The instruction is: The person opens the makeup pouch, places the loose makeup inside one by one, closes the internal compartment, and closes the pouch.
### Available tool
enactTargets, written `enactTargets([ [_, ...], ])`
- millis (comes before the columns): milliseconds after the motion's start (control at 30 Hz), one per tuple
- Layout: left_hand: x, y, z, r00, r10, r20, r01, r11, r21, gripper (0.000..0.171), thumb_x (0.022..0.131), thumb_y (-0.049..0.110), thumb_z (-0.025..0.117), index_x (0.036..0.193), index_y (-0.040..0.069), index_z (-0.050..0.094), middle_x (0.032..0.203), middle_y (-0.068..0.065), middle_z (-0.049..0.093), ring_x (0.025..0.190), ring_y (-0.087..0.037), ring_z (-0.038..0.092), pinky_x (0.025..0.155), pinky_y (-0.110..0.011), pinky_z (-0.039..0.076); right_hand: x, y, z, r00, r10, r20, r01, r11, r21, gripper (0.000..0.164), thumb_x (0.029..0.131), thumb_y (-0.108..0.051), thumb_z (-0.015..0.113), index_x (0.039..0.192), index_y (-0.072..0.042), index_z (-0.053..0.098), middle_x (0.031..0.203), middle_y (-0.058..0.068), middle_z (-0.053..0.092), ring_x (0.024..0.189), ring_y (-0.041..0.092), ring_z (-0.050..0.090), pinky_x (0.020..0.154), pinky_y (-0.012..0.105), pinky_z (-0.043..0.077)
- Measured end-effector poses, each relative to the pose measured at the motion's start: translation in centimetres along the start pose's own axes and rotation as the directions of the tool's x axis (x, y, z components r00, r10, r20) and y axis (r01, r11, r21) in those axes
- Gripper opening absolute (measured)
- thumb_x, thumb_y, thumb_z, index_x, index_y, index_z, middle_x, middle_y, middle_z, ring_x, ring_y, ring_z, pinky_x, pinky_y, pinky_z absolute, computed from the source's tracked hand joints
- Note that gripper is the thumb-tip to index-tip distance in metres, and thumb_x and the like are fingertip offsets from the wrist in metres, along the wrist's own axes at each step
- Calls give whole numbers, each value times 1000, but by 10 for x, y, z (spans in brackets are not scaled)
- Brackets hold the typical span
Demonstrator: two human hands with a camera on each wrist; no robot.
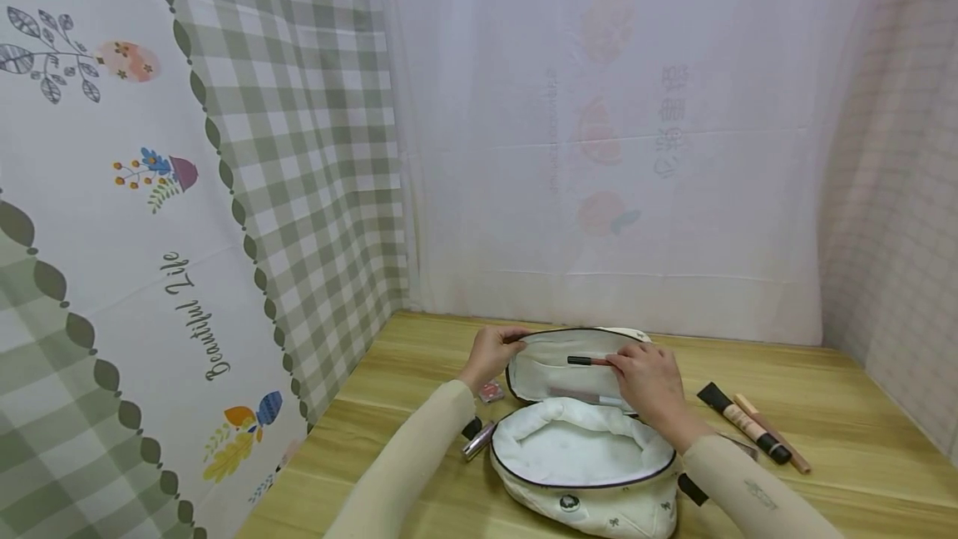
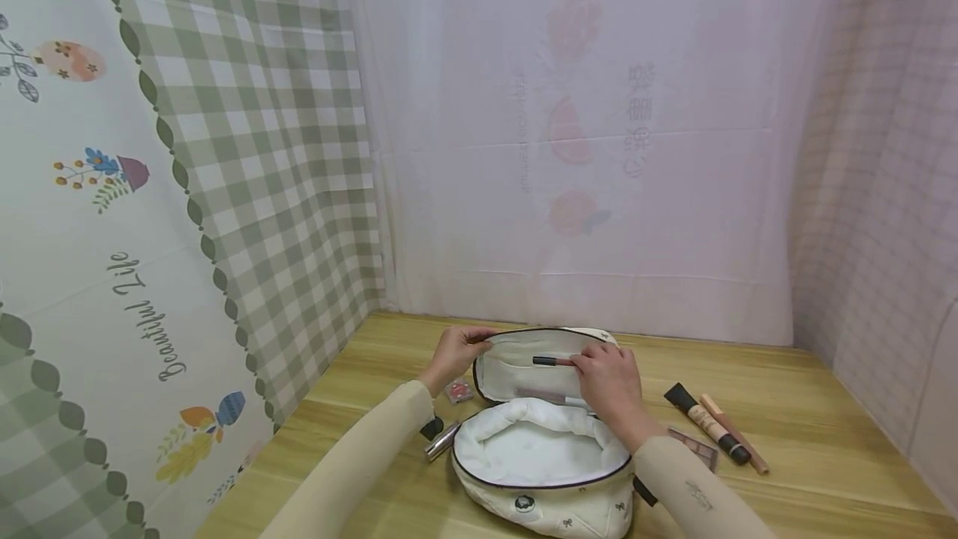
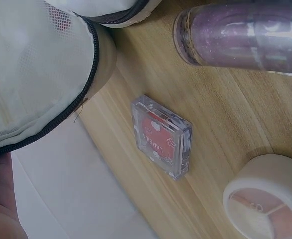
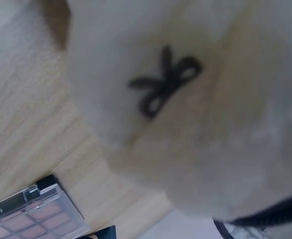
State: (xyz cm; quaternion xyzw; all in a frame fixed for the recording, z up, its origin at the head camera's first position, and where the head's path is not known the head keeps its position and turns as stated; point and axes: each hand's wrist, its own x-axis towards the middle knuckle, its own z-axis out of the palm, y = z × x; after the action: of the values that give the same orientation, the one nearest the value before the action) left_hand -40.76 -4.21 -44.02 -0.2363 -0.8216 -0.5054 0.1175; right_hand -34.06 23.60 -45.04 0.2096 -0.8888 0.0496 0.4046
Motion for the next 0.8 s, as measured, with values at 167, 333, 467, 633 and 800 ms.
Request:
enactTargets([
  [167,1,-2,1,999,38,-8,-38,999,12,20,90,-2,69,106,5,77,102,-4,75,96,-13,69,78,-25,55,4,-3,4,999,11,42,-10,1000,-27,13,79,-10,80,91,-14,79,86,3,67,85,33,61,69,46,43],
  [333,1,-3,1,999,40,-9,-40,999,14,20,89,-2,70,106,5,77,101,-4,75,95,-13,69,78,-25,56,5,-7,6,998,14,56,-12,999,-45,12,80,-11,81,90,-16,79,86,3,66,87,32,61,69,46,44],
  [467,1,0,1,1000,2,-3,-2,1000,5,19,90,0,71,106,6,78,102,-5,75,96,-15,69,79,-25,55,8,-11,8,999,4,50,-2,999,-33,12,80,-9,80,87,-18,79,84,2,66,89,31,60,71,46,46],
  [633,2,0,2,1000,-15,-4,15,1000,6,19,90,1,71,106,8,78,102,-4,75,96,-13,69,78,-23,54,12,-15,12,999,-33,40,35,998,-46,14,79,-6,77,85,-18,80,80,1,65,85,29,58,71,45,46],
  [800,2,1,1,1000,-21,-1,21,1000,3,19,90,1,71,106,7,78,102,-4,75,95,-12,69,78,-23,55,13,-17,16,997,-55,45,58,995,-82,10,75,-10,81,82,-16,77,81,2,66,85,29,60,74,49,46],
])
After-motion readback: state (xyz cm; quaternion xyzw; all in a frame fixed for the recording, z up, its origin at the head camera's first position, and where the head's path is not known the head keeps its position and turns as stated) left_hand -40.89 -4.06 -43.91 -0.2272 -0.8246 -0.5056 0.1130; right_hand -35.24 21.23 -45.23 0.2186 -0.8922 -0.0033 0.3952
